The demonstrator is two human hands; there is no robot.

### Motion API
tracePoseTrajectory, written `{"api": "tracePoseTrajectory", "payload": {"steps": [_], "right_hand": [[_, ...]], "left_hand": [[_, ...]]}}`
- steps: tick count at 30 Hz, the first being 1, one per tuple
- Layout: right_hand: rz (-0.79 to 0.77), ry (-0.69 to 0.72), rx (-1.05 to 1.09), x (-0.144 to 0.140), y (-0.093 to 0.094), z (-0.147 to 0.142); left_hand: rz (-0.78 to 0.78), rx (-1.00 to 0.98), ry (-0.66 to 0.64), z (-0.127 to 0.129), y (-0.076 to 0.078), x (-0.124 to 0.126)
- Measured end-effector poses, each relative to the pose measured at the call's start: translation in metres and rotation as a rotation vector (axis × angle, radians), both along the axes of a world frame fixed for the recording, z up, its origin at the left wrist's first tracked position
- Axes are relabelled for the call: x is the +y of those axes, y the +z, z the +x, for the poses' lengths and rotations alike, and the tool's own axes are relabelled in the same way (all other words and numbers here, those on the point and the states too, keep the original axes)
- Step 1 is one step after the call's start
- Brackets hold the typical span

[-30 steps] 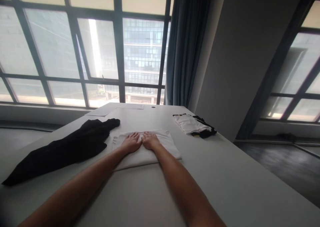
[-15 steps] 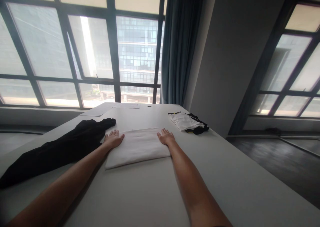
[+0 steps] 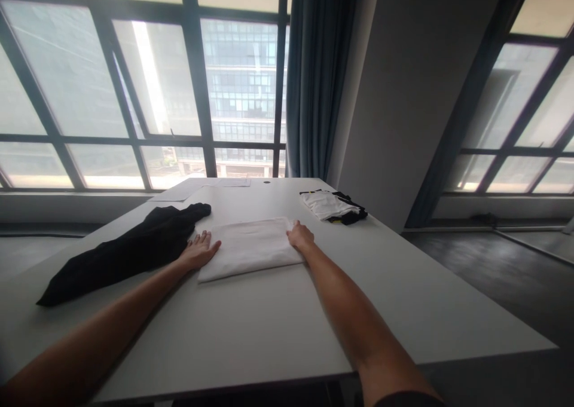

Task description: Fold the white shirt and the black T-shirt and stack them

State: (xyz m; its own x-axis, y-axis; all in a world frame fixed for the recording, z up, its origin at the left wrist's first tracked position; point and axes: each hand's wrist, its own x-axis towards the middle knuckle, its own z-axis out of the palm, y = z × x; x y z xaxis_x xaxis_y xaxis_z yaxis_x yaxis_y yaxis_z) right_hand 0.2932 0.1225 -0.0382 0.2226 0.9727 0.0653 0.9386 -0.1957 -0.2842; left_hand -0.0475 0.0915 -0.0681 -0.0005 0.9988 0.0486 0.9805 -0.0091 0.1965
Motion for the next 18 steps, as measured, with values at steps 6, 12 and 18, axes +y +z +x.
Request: {"api": "tracePoseTrajectory", "payload": {"steps": [6,12,18], "right_hand": [[0.031,0.047,0.008,0.002,-0.003,0.05],[-0.028,-0.003,-0.044,-0.006,0.001,0.171],[0.126,-0.484,-0.278,-0.025,0.012,0.258]], "left_hand": [[0.041,-0.048,-0.043,-0.001,0.003,-0.007],[0.006,0.025,-0.053,0.008,0.01,-0.016],[0.012,0.024,-0.06,0.011,0.011,-0.017]]}}
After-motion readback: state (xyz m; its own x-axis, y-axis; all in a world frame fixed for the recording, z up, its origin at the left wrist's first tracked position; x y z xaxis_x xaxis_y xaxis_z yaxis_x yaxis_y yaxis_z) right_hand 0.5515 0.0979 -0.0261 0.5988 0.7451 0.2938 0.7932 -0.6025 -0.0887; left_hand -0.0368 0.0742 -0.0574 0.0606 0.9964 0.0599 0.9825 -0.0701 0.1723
